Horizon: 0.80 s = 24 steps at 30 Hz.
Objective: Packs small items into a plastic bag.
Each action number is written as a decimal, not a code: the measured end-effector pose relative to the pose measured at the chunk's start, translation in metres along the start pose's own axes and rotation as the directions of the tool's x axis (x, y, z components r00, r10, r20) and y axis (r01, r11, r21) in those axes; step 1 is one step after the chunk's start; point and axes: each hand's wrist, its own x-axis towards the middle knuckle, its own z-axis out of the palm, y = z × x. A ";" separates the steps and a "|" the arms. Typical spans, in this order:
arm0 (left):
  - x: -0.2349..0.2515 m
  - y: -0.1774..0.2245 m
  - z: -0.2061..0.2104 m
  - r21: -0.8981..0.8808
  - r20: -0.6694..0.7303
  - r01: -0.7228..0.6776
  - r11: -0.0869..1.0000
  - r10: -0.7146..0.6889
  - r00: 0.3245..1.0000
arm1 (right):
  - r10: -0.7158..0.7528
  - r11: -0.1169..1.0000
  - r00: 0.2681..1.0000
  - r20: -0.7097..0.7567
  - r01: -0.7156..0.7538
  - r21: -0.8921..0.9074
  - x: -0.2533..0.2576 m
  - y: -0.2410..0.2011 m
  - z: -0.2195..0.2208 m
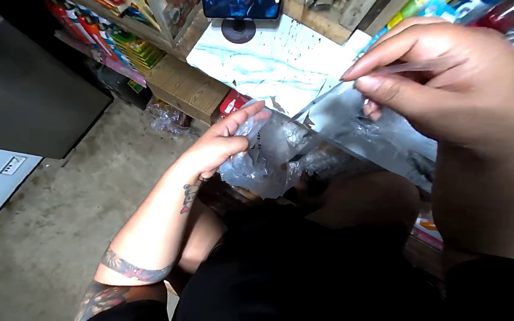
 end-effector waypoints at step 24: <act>0.002 0.001 -0.001 0.029 0.011 -0.004 1.000 0.003 1.000 | 0.079 0.996 0.908 0.411 -0.052 -0.078 -0.003 0.058 0.103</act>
